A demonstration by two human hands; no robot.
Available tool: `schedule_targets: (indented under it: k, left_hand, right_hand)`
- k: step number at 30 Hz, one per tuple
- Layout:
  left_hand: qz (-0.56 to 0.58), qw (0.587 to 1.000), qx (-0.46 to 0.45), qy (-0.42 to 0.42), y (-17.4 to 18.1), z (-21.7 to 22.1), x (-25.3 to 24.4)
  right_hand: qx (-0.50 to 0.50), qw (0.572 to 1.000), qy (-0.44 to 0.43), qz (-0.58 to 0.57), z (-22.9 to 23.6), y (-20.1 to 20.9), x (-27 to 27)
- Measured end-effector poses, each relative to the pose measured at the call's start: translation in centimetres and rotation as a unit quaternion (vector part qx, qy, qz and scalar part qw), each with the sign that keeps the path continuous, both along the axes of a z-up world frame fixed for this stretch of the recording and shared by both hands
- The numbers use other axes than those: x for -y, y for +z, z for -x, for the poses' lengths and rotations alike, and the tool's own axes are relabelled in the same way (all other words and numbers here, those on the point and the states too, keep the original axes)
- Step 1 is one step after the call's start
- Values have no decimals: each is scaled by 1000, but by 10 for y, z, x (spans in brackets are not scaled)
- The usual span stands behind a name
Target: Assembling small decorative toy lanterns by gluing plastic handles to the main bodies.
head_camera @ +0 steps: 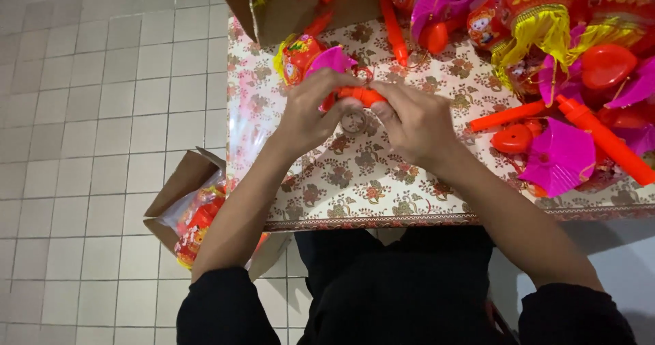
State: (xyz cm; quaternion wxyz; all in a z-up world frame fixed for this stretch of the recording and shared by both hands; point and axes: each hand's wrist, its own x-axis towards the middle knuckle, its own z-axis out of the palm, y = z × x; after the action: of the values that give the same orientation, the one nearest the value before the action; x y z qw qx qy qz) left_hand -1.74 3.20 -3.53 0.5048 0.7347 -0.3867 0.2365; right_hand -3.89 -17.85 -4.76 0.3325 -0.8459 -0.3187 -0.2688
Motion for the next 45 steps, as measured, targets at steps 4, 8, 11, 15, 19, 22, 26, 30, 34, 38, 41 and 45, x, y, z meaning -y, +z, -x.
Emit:
schedule_targets:
  k: [4, 8, 11, 15, 19, 22, 26, 30, 34, 38, 41, 45]
  left_hand:
    - [-35, 999, 6, -31, 15, 8, 0]
    - [-47, 998, 37, -6, 5, 2, -3]
    - [-50, 997, 52, 40, 6, 0, -7]
    - [-35, 999, 27, 15, 16, 6, -4]
    - [-30, 998, 26, -54, 25, 11, -7]
    - [-36, 996, 49, -70, 36, 16, -9]
    - [-94, 988, 121, -10, 28, 6, -19]
    - [-123, 978, 169, -17, 30, 5, -18]
    - [-128, 978, 153, -64, 30, 15, -17]
    - [-116, 984, 123, -49, 68, 13, -22]
    - [-124, 992, 17, 16, 47, -8, -58]
    - [-283, 956, -61, 39, 39, -18, -79]
  right_hand:
    - [-374, 901, 150, -162, 3, 16, 3]
    - [-310, 926, 146, -157, 3, 24, 2]
    - [-37, 999, 38, -6, 2, 19, -2]
    - [-108, 993, 41, -7, 9, 18, -4]
    - [-535, 781, 228, -228, 10, 28, 7]
    - [-643, 636, 282, -320, 4, 16, 5]
    - [-618, 707, 248, -238, 5, 52, -2]
    - [-600, 773, 140, -151, 2, 59, -1]
    - [-647, 590, 417, -242, -11, 28, 18]
    - [-655, 627, 326, -267, -4, 42, 9]
    - [-635, 690, 191, -291, 0, 51, 9]
    - [-605, 724, 123, -308, -2, 61, 8]
